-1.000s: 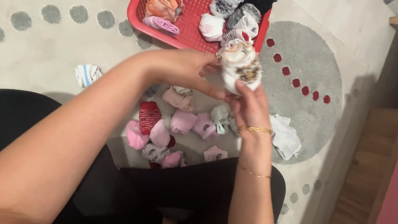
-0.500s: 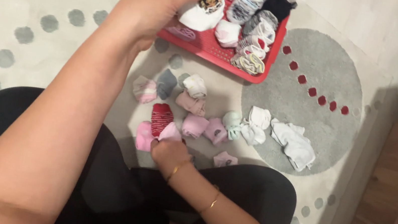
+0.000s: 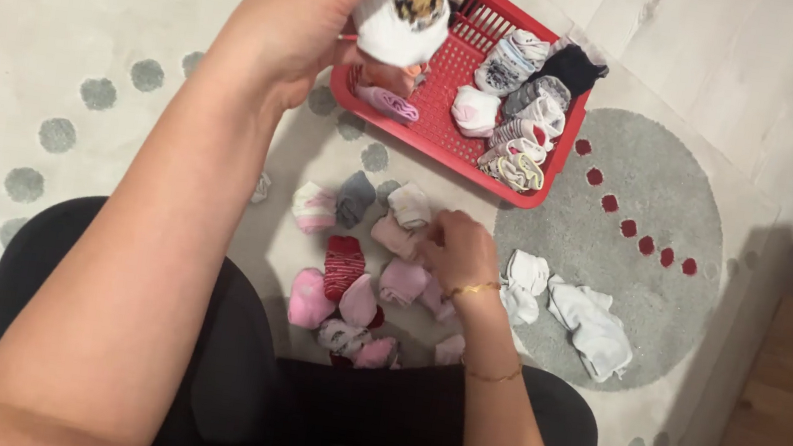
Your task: Organizing and folding socks into a small plastic basket on the floor.
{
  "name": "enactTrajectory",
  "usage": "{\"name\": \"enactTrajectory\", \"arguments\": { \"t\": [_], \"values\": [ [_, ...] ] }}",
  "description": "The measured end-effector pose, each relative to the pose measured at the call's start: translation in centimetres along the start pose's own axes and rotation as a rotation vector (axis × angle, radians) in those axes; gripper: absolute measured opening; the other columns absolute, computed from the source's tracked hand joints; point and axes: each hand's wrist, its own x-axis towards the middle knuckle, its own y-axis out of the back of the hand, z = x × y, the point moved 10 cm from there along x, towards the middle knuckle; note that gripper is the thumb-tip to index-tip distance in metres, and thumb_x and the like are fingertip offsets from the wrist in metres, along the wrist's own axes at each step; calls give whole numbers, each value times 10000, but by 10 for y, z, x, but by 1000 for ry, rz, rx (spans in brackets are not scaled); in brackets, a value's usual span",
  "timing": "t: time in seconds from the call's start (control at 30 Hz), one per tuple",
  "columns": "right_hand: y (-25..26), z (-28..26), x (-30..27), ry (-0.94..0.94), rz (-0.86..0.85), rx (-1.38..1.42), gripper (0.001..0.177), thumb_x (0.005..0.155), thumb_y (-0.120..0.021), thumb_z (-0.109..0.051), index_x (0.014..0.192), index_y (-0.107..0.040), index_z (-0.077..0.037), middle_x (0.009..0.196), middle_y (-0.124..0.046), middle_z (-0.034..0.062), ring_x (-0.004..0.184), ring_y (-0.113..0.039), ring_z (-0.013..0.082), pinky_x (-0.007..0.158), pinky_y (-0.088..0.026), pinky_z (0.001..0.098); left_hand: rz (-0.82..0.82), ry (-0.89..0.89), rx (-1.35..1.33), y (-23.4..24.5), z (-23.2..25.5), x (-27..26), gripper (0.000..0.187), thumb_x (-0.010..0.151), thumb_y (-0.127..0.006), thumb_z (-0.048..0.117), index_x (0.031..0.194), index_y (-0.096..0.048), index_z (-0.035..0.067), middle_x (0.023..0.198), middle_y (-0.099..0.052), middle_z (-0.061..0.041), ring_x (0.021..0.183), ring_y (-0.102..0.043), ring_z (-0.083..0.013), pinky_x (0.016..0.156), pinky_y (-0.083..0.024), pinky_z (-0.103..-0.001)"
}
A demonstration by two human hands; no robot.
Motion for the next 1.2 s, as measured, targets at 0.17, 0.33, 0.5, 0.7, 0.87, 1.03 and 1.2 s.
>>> {"name": "enactTrajectory", "arguments": {
  "t": [0.17, 0.33, 0.5, 0.7, 0.87, 1.03, 1.2],
  "values": [
    [-32, -17, -12, 210, 175, 20, 364, 640, -831, -167, 965, -695, -74, 975, -662, 132, 933, -627, 370, 784, -518, 455, -20, 33, 57, 6, -37, 17, 239, 947, -681, 137, 1159, -674, 27, 1028, -780, -80, 883, -785, -180, 733, -680, -342],
    [0, 18, -5, 210, 210, 274, 308, 771, -844, -153, 1048, -724, -88, 956, -645, 105, 883, -649, 280, 763, -531, 367, -86, 14, 325, -1, -74, 22, 273, 883, -744, 107, 1143, -721, 30, 1043, -790, -85, 892, -750, -161, 790, -623, -314],
    [26, 19, -25, 134, -200, 1147, 323, 935, -634, -78, 1253, -633, -18, 1111, -697, 40, 1001, -645, 115, 850, -542, 281, -263, 72, 1087, -25, -140, 15, 418, 797, -794, 352, 1109, -734, 81, 1043, -749, -164, 978, -723, -299, 852, -547, -411],
    [70, 7, -43, 255, -75, 1044, 397, 880, -767, 14, 1204, -548, -54, 1060, -674, 12, 951, -640, 98, 797, -548, 254, -605, 144, 900, -79, -197, -18, 458, 899, -662, 412, 1197, -691, 65, 1080, -762, -125, 1008, -722, -252, 830, -557, -379],
    [78, 27, -38, 261, 173, 738, 395, 864, -799, -45, 1182, -565, -59, 982, -727, 27, 859, -671, 102, 726, -537, 252, -602, 588, 761, -110, -186, -58, 608, 898, -599, 500, 1345, -521, 94, 1086, -713, -56, 931, -715, -201, 718, -599, -371],
    [95, 23, -42, 31, 242, 641, 469, 834, -840, -126, 1226, -586, -89, 940, -751, 61, 806, -710, 129, 721, -557, 274, -670, 561, 852, -113, -201, -61, 690, 782, -785, 337, 1315, -487, 16, 1084, -739, -117, 905, -731, -192, 704, -601, -334],
    [94, 20, -43, 223, -79, 1138, 736, 765, -824, 8, 1423, -522, -119, 1221, -668, 48, 1063, -668, 119, 909, -573, 284, -932, 420, 646, -150, -184, -53, 672, 769, -784, 186, 1362, -499, 51, 1171, -708, -95, 1013, -676, -116, 847, -571, -284]
  ]
}}
